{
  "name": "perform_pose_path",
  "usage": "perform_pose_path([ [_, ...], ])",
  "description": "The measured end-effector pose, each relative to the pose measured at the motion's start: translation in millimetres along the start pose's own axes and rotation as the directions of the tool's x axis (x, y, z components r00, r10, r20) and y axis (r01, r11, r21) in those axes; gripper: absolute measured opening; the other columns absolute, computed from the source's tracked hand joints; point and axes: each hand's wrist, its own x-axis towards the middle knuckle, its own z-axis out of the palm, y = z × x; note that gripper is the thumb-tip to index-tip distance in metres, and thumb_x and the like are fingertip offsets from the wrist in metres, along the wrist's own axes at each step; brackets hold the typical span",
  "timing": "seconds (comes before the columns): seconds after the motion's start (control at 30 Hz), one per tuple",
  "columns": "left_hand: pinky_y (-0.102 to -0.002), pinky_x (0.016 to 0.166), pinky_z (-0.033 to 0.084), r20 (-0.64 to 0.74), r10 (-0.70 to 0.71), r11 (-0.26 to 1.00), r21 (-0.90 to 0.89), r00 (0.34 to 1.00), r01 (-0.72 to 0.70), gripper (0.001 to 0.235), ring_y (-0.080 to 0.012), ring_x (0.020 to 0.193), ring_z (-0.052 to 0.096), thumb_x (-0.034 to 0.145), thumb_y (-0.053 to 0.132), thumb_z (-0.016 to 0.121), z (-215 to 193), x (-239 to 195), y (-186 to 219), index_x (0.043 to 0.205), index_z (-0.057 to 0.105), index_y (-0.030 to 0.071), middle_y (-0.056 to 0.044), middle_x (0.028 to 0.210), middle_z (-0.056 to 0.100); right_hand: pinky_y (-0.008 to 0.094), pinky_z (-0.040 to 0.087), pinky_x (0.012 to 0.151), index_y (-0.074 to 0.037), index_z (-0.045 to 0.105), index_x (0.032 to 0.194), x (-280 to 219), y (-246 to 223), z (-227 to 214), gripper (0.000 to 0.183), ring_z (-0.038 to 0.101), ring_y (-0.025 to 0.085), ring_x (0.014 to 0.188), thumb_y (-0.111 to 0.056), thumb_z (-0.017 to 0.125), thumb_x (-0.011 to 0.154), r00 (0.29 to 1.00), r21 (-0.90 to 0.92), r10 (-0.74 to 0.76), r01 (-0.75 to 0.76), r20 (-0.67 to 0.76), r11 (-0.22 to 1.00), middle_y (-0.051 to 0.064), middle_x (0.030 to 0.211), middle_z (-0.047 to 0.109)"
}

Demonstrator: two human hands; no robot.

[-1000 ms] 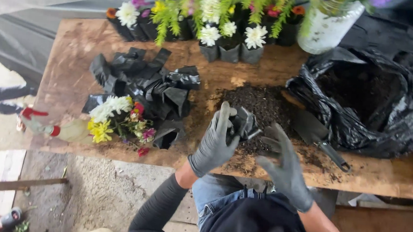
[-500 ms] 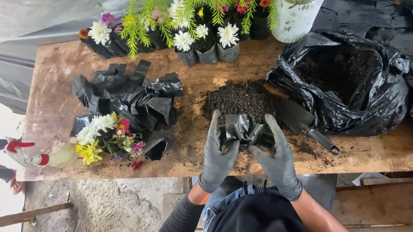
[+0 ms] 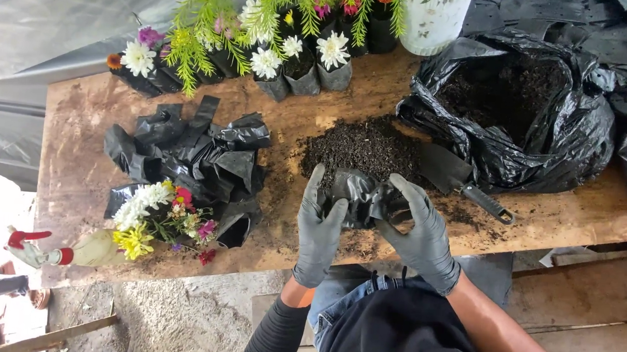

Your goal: The person places a white flower into a black plastic bag, then uses a trowel to scoop soil from a pile on the table and fill the bag. They continue to add soil and adjust the bag to prepare it for planting.

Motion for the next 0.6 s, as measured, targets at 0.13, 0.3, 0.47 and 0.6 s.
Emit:
perform_pose_path([
  [0.13,-0.050,0.118,0.034,0.087,0.015,0.998,0.052,0.996,-0.020,0.084,-0.0387,0.150,0.030,0.087,0.002,0.070,-2,-2,10,0.160,0.029,0.009,-0.021,0.166,0.024,0.039,0.065,0.078,-0.014,0.055,0.145,0,12,0,0.065,0.072,0.034,0.096,-0.008,0.078,0.085,0.989,0.163,0.143,-0.137,-0.030,0.977,0.014,0.139,0.060],
  [0.3,-0.032,0.091,0.052,0.088,-0.048,0.999,0.028,0.995,0.045,0.081,-0.0108,0.087,0.064,0.089,-0.004,0.067,2,-3,50,0.162,0.032,0.010,-0.009,0.093,0.076,0.041,0.066,0.085,-0.010,0.055,0.144,4,24,-11,0.060,0.072,0.030,0.102,0.003,0.070,0.087,0.951,0.437,0.310,-0.276,-0.005,0.856,0.016,0.131,0.062],
  [0.47,-0.037,0.094,0.053,0.131,0.006,0.994,-0.108,0.991,0.009,0.075,-0.0138,0.091,0.069,0.092,-0.003,0.059,-3,-2,1,0.161,0.033,0.011,-0.015,0.095,0.078,0.035,0.067,0.085,-0.011,0.059,0.141,1,26,-5,0.059,0.072,0.020,0.098,0.005,0.071,0.086,0.919,0.622,0.394,-0.307,-0.003,0.720,0.010,0.126,0.066],
  [0.6,-0.037,0.095,0.054,0.222,0.074,0.959,-0.282,0.972,-0.009,0.073,-0.0177,0.098,0.071,0.092,-0.004,0.045,3,-2,15,0.162,0.026,0.007,-0.020,0.105,0.076,0.035,0.064,0.085,-0.004,0.061,0.137,-4,36,1,0.047,0.071,0.018,0.095,0.006,0.063,0.092,0.886,0.742,0.464,-0.318,0.011,0.590,0.015,0.127,0.068],
])
